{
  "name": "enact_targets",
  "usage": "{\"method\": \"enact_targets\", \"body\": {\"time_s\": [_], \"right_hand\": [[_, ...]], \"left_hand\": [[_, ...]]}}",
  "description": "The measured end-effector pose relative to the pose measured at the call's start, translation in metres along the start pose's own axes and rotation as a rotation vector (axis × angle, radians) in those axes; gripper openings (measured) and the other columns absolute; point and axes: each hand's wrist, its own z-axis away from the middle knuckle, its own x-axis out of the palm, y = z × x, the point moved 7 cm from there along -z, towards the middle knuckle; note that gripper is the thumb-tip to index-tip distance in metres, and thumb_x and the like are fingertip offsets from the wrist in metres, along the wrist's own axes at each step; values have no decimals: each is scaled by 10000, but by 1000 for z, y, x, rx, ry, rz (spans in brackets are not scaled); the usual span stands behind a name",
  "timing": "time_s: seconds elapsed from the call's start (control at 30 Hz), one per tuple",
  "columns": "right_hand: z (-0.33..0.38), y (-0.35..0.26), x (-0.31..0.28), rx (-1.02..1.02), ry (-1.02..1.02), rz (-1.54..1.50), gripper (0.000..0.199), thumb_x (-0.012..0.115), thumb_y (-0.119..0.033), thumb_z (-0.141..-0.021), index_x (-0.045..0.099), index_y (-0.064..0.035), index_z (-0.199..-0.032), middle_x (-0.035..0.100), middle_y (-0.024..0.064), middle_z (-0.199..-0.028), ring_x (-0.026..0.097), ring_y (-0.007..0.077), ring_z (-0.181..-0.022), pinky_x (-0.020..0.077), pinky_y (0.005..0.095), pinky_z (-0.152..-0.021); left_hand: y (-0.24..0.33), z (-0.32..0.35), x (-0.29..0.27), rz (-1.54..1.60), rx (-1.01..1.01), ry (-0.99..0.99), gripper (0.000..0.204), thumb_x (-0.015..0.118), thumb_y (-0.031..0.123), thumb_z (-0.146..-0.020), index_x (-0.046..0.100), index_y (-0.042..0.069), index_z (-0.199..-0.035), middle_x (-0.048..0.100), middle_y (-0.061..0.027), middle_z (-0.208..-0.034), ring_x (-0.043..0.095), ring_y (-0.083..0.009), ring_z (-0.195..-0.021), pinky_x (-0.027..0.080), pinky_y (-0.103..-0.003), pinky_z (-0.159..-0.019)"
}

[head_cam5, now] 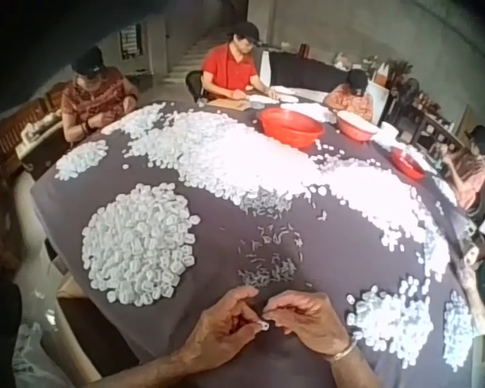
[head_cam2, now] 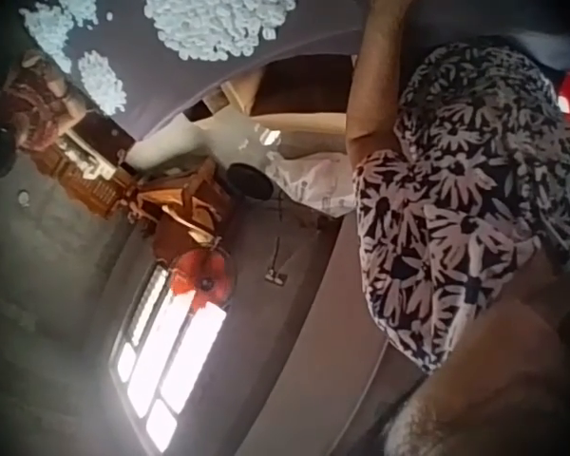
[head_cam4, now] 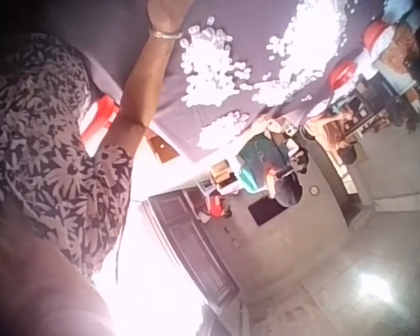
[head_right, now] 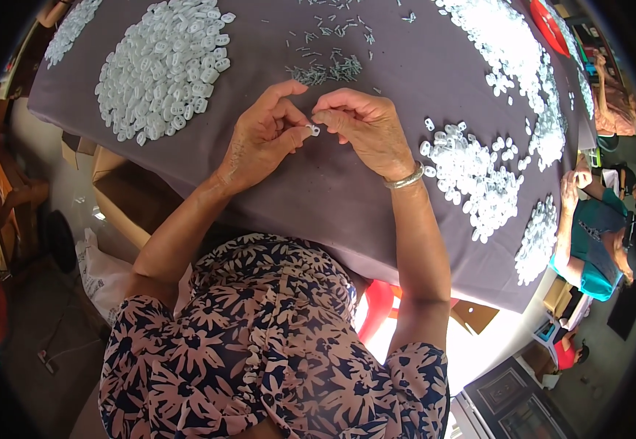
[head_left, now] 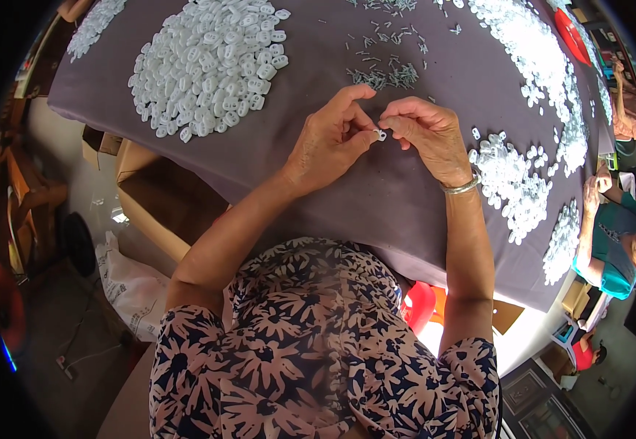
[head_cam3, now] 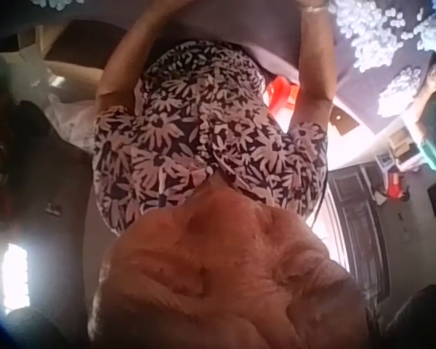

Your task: The person assembles plastic cord locks by hand, picking up the plastic components from the table and fitting them together.

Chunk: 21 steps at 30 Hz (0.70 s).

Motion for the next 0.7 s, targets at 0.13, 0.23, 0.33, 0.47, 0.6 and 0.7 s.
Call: {"method": "enact_targets", "body": {"time_s": [0.13,0.23,0.33,0.47,0.6,0.7], "right_hand": [[1,-1,1,11,-4,51,97,653,-110,-887,673,-42,-954,648,-2,-835,551,36,-683,438,166,-550],[1,-6,6,-53,-16,99,64,649,-92,-884,669,-43,-920,616,-25,-824,527,38,-668,434,176,-549],[2,-7,8,-39,-23,122,47,638,-64,-885,655,-27,-908,592,-20,-825,519,47,-663,429,188,-551],[2,-11,10,-86,-30,145,29,636,-41,-880,646,-19,-896,582,-21,-808,513,53,-655,423,194,-561],[2,-12,11,-122,-38,168,15,635,-23,-871,634,-15,-884,571,-14,-788,510,59,-643,421,203,-566],[3,-16,11,-177,-3,266,16,630,-6,-861,625,-15,-873,565,-2,-770,512,65,-635,422,216,-560]], "left_hand": [[0,0,0,-10,1,10,506,592,-68,-855,392,25,-1310,559,-16,-826,519,-50,-707,448,-193,-606],[1,0,-1,-27,2,12,507,592,-65,-856,390,25,-1312,559,-12,-823,520,-49,-707,451,-194,-603],[1,0,-1,-39,3,10,508,592,-62,-857,388,24,-1314,561,-12,-823,522,-49,-708,454,-194,-601],[0,0,-1,-50,6,12,506,593,-58,-860,388,25,-1314,569,-15,-829,531,-50,-716,456,-193,-602],[0,0,0,-57,16,6,513,594,-56,-861,375,27,-1317,577,-18,-834,537,-52,-720,459,-195,-602],[1,1,1,-38,13,35,519,594,-56,-862,357,32,-1315,581,-20,-834,538,-51,-716,457,-192,-592]]}}
